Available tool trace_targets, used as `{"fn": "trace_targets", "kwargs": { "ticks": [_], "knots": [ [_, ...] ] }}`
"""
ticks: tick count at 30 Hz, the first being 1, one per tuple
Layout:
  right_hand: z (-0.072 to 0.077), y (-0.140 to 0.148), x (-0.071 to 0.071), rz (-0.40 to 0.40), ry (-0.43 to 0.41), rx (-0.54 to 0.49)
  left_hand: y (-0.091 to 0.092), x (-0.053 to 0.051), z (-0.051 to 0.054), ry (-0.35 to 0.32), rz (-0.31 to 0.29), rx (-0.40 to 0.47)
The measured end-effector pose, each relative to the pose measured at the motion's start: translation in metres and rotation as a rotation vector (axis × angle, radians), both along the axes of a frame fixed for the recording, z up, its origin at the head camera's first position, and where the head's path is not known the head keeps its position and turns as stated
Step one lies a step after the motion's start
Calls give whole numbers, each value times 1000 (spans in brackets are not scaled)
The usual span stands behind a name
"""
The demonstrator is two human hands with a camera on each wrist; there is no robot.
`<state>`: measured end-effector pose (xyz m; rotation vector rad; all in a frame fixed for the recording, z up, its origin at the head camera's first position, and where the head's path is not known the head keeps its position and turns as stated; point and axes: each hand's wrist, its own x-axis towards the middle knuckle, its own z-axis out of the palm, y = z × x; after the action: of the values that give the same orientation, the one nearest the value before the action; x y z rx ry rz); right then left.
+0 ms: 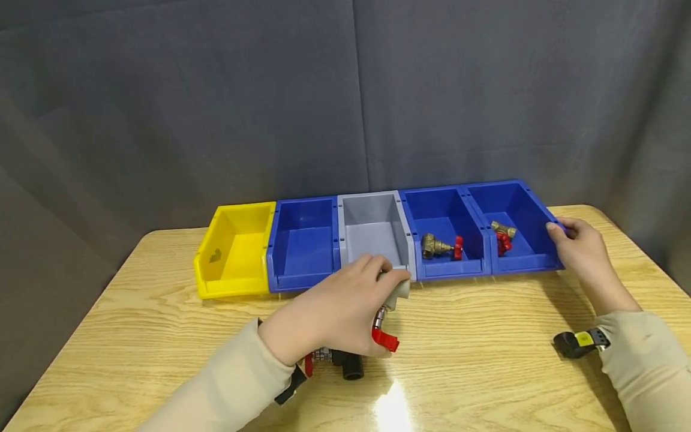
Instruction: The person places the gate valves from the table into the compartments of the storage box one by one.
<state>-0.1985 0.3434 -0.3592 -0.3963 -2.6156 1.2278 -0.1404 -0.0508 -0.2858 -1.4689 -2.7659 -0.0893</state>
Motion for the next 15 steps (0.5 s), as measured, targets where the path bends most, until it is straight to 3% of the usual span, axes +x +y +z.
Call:
{"fn": "trace_targets", "kwargs": {
  "ticks": [7,15],
  "knots": [
    [-3,1,-1,-5,4,-13,1,-13,11,-4,-20,-33],
    [-2,1,-1,-4,6,-8,-5,-33,16,-41,92,-41]
  ]
}}
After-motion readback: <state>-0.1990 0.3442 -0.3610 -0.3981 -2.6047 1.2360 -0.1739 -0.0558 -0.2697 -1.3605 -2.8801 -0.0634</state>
